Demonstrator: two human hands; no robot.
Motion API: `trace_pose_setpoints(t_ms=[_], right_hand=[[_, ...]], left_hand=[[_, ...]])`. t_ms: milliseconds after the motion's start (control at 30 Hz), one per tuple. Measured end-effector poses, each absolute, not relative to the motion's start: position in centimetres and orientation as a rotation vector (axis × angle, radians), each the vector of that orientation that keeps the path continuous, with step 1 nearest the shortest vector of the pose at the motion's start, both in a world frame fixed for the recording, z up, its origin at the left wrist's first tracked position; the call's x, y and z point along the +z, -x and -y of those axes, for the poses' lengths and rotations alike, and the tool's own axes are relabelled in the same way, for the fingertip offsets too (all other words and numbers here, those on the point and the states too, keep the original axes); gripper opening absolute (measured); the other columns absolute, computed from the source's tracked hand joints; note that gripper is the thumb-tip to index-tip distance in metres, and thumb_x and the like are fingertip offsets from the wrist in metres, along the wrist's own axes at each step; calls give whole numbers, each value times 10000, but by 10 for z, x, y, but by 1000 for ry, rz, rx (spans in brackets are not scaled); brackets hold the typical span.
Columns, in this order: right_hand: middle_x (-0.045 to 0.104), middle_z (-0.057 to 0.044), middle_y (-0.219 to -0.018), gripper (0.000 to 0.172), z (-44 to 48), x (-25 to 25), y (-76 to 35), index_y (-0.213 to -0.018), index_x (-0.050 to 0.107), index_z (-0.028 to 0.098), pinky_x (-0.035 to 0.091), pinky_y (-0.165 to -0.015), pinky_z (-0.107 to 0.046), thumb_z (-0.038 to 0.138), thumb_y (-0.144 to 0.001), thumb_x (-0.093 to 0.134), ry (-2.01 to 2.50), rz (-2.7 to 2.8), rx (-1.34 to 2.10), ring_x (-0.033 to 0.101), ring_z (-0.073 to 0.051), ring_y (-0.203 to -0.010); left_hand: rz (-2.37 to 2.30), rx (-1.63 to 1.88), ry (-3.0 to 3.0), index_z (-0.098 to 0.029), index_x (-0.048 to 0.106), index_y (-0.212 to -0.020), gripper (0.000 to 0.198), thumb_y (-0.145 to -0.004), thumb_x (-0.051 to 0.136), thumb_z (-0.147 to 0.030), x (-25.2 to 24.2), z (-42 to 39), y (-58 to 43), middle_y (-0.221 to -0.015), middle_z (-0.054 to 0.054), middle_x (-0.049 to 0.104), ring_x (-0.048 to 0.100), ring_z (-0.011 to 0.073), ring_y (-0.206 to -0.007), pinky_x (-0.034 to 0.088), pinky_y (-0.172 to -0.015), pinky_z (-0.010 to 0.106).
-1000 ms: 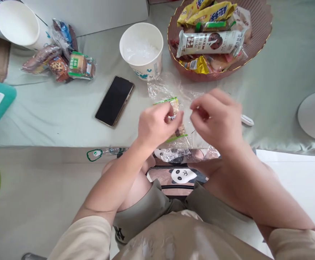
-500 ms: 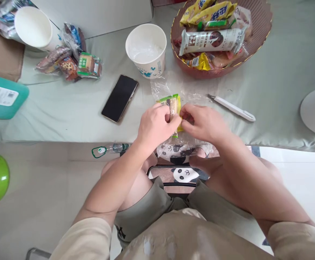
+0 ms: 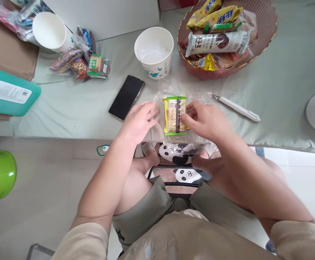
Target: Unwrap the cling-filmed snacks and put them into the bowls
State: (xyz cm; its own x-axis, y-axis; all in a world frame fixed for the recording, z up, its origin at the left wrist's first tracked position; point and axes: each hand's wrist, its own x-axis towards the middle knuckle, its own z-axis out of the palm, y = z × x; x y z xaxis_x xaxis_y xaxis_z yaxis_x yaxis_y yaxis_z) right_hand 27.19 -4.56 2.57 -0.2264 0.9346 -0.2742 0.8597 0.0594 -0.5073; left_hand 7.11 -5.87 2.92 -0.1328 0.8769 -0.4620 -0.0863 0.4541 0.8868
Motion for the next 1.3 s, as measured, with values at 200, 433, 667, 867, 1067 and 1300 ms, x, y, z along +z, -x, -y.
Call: trace_pose_setpoints(t_ms=[200, 433, 667, 867, 1067, 1300], right_hand=[[760, -132, -905, 482, 44, 26, -266, -1044, 646, 196, 522, -733, -433, 637, -852, 621, 1960, 2122, 870, 712, -340, -877], [724, -163, -1087, 635, 42, 23, -271, -1139, 518, 223, 561, -836, -521, 588, -698, 792, 1981, 1823, 1088, 703, -399, -1036], [766, -105, -1140, 514, 40, 14, -284, -1186, 603, 211, 591, -936, -516, 426, -740, 745, 1503, 1509, 1396, 729, -324, -1057], [794, -73, -1080, 246, 35, 28, -295, -998, 716, 206, 583, -962, -492, 337, -798, 658, 1485, 1592, 1527, 733, -313, -1054], [780, -84, -1155, 268, 33, 33, -294, -1091, 731, 200, 556, -1033, -516, 316, -866, 641, 1562, 1793, 1522, 720, -303, -1093], [793, -66, -1066, 251, 36, 29, -296, -1085, 734, 213, 590, -945, -469, 287, -865, 639, 1628, 1842, 1445, 733, -270, -994]], left_hand=[[-1104, 946, -492, -201, 489, -694, 262, -868, 625, -343, 35, 63, -61, -1246, 84, 759, 664, 270, -1300, 529, -1114, 456], [-1023, 998, -369, -211, 487, -644, 266, -840, 613, -340, 41, 61, -65, -1183, 81, 785, 646, 307, -1343, 528, -1137, 503], [-1236, 1106, -280, -199, 592, -722, 68, -749, 590, -261, 30, 53, -66, -1070, 76, 779, 745, 219, -1055, 618, -876, 315], [-1581, 1376, -570, -219, 516, -689, 149, -721, 638, -299, 26, 43, -37, -941, 29, 698, 682, 150, -835, 543, -681, 234], [-1759, 959, -1382, -224, 663, -884, 243, -767, 743, -422, 37, 22, -32, -977, 51, 719, 675, 214, -979, 520, -889, 321], [-1968, 1061, -1321, -230, 546, -668, 244, -897, 578, -308, 14, 1, -34, -581, -16, 569, 512, 138, -549, 407, -610, 291]])
